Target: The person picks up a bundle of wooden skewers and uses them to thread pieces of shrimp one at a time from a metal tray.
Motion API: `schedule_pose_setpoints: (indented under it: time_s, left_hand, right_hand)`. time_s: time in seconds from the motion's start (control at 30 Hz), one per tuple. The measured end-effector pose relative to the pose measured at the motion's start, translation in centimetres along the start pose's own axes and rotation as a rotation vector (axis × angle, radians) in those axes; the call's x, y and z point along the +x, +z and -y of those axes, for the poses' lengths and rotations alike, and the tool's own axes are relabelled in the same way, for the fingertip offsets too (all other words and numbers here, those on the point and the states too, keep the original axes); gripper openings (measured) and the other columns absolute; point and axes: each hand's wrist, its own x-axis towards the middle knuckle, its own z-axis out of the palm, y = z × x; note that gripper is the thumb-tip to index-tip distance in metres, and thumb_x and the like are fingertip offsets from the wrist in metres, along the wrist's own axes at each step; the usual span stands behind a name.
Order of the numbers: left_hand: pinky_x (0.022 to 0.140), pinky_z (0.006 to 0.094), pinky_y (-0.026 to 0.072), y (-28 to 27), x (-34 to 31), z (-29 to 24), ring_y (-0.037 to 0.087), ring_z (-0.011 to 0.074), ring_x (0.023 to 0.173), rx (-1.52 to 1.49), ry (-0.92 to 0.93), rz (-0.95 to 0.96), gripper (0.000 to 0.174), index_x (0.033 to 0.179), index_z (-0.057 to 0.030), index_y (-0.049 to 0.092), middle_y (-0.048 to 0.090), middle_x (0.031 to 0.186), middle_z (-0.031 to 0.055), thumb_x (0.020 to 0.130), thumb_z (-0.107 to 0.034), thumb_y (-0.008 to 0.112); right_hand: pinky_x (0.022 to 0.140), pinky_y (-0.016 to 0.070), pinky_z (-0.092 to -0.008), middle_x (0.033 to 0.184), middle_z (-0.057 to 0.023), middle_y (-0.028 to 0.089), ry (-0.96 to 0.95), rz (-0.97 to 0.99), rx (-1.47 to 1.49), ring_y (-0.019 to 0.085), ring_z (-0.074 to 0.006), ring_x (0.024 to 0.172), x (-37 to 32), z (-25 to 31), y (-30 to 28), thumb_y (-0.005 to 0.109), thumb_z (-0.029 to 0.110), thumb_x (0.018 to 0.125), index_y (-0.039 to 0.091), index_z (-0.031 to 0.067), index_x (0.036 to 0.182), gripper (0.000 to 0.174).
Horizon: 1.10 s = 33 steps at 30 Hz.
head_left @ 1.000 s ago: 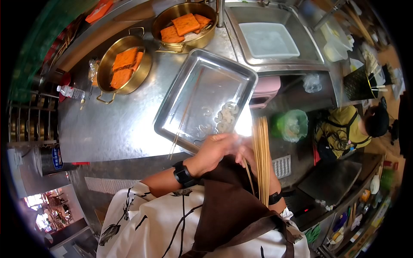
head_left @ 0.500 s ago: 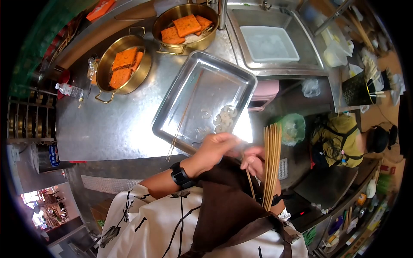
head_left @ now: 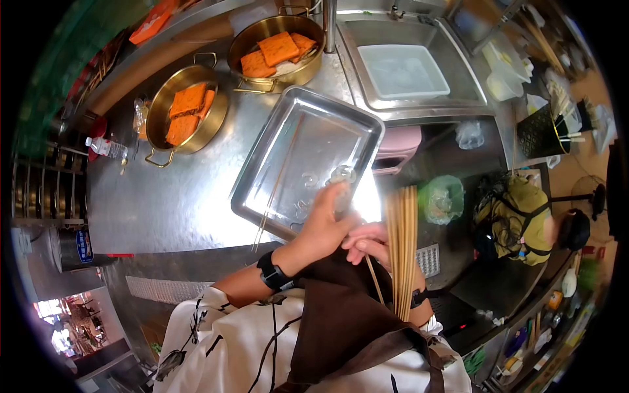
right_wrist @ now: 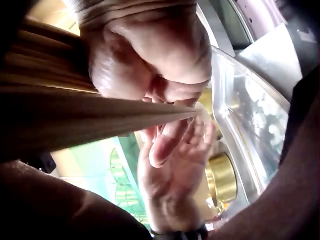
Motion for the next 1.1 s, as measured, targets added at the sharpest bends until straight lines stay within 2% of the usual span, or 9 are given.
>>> schedule_pose_setpoints:
  time_s: [0.13, 0.2, 0.3, 0.63, 0.73, 0.8, 0.9, 1.03, 1.1]
  left_hand:
    - [0.068, 0.0247, 0.05, -1.4, 0.4, -3.8, 0.058, 0.0126, 0.086, -0.455, -0.171, 0.239, 0.027, 0.113, -0.0003, 0.051, 0.059, 0.099, 0.0107, 0.089, -0.009, 0.058]
    - [0.05, 0.0208, 0.0462, -1.9, 0.9, -4.8, 0.058, 0.0095, 0.064, -0.741, -0.486, 0.444, 0.016, 0.103, -0.0006, 0.054, 0.062, 0.086, 0.0096, 0.09, -0.008, 0.057]
    - [0.038, 0.0184, 0.0381, -1.7, 0.9, -4.3, 0.053, 0.0067, 0.049, -0.758, -0.392, 0.408, 0.01, 0.097, -0.0008, 0.054, 0.063, 0.075, 0.0082, 0.09, -0.007, 0.056]
    - [0.037, 0.0181, 0.036, -1.8, 0.8, -5.3, 0.052, 0.0055, 0.048, -0.831, -0.502, 0.415, 0.01, 0.095, -0.001, 0.056, 0.065, 0.08, 0.0109, 0.089, -0.008, 0.059]
    - [0.046, 0.0191, 0.0437, -2.1, 1.0, -4.8, 0.058, 0.0079, 0.058, -0.783, -0.509, 0.428, 0.011, 0.095, -0.0004, 0.057, 0.066, 0.084, 0.0108, 0.087, -0.007, 0.061]
    - [0.065, 0.0222, 0.0489, -2.2, 0.6, -2.7, 0.061, 0.0108, 0.073, -0.84, -0.421, 0.407, 0.011, 0.092, 0.0, 0.06, 0.065, 0.09, 0.0097, 0.084, -0.006, 0.064]
    - [0.082, 0.026, 0.0464, -2.8, 0.2, -0.6, 0.06, 0.0128, 0.087, -0.783, -0.443, 0.376, 0.011, 0.091, 0.0003, 0.062, 0.065, 0.096, 0.0088, 0.082, -0.005, 0.066]
    - [0.082, 0.0266, 0.0463, -2.8, 0.1, 1.2, 0.06, 0.0115, 0.089, -0.727, -0.429, 0.385, 0.011, 0.094, -0.0014, 0.063, 0.065, 0.097, 0.0063, 0.086, -0.009, 0.063]
    - [0.081, 0.0273, 0.0471, -3.3, 1.1, 4.3, 0.059, 0.0107, 0.09, -0.699, -0.421, 0.352, 0.013, 0.097, -0.0024, 0.062, 0.064, 0.096, 0.0039, 0.089, -0.012, 0.06]
  right_hand:
    - [0.067, 0.0539, -0.0292, 0.088, -0.0153, 0.063, 0.089, 0.009, -0.009, 0.063, -0.0204, 0.075, 0.7, 0.9, 1.3, 0.05, -0.001, 0.089, 0.057, -0.0047, 0.106, 0.018]
    - [0.068, 0.0548, -0.03, 0.083, -0.0152, 0.062, 0.094, 0.032, -0.059, 0.064, -0.0215, 0.075, 0.8, 0.4, 0.8, 0.05, -0.003, 0.088, 0.057, -0.0066, 0.103, 0.018]
    - [0.064, 0.0544, -0.0287, 0.088, -0.0139, 0.062, 0.047, 0.064, -0.076, 0.063, -0.0205, 0.075, 0.6, -0.5, 0.4, 0.051, -0.005, 0.087, 0.058, -0.0034, 0.103, 0.018]
    - [0.067, 0.0552, -0.0316, 0.086, -0.015, 0.061, 0.021, 0.103, -0.12, 0.064, -0.0223, 0.077, 0.5, -0.3, 0.6, 0.046, -0.002, 0.09, 0.055, -0.0048, 0.104, 0.017]
    - [0.068, 0.0549, -0.0311, 0.089, -0.016, 0.061, -0.004, 0.088, -0.138, 0.063, -0.022, 0.078, 0.2, -0.5, 0.2, 0.045, 0.0, 0.091, 0.055, -0.0037, 0.106, 0.018]
    - [0.072, 0.0536, -0.0317, 0.094, -0.015, 0.061, 0.071, 0.058, 0.049, 0.063, -0.0208, 0.081, -0.1, -1.3, -0.6, 0.044, 0.005, 0.095, 0.055, -0.0026, 0.109, 0.02]
    - [0.076, 0.053, -0.0331, 0.1, -0.0181, 0.062, 0.008, 0.096, 0.211, 0.063, -0.0228, 0.085, -0.6, -1.1, -1.0, 0.04, 0.015, 0.098, 0.053, -0.0022, 0.112, 0.025]
    - [0.067, 0.0498, -0.0267, 0.078, -0.0109, 0.061, 0.169, -0.038, -0.07, 0.059, -0.0158, 0.07, -1.3, 0.0, 0.2, 0.045, 0.011, 0.095, 0.055, -0.003, 0.108, 0.022]
    - [0.059, 0.0466, -0.0254, 0.069, -0.0077, 0.057, 0.082, -0.106, 0.005, 0.056, -0.0136, 0.063, -1.4, -1.0, -0.5, 0.047, 0.008, 0.093, 0.056, -0.0028, 0.106, 0.019]
